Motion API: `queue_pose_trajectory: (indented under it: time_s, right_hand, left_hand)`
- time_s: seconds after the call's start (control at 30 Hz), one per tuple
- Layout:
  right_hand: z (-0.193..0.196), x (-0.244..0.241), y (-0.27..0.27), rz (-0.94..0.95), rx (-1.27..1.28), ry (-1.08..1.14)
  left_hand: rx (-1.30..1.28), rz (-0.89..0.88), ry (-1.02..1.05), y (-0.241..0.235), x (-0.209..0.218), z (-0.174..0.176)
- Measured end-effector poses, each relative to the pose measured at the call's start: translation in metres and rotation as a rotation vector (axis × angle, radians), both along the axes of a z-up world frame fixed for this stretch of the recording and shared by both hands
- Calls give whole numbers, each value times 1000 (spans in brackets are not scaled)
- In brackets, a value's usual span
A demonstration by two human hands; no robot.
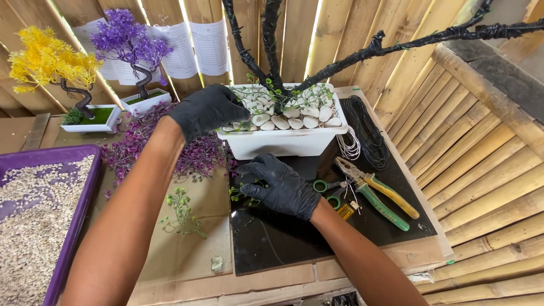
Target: Adding small green artificial foliage to a black decorative branch structure.
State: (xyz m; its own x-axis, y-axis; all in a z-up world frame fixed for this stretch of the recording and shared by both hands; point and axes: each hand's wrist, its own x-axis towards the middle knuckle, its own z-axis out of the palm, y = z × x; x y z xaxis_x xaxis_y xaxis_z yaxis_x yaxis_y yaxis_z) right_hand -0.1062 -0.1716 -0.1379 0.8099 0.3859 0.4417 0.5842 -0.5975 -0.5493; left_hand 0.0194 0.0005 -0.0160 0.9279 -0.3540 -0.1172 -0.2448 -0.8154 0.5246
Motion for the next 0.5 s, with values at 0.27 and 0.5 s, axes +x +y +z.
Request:
queue_pose_trajectory:
  time_s: [0.27, 0.5]
  right_hand:
    - [1, -1, 2, 28, -40, -39]
    - [11, 1, -5, -60, -26, 17]
  left_hand:
    - [-8, 35, -35, 5, 21, -23]
    - [-47, 33, 88, 42, -87, 61]
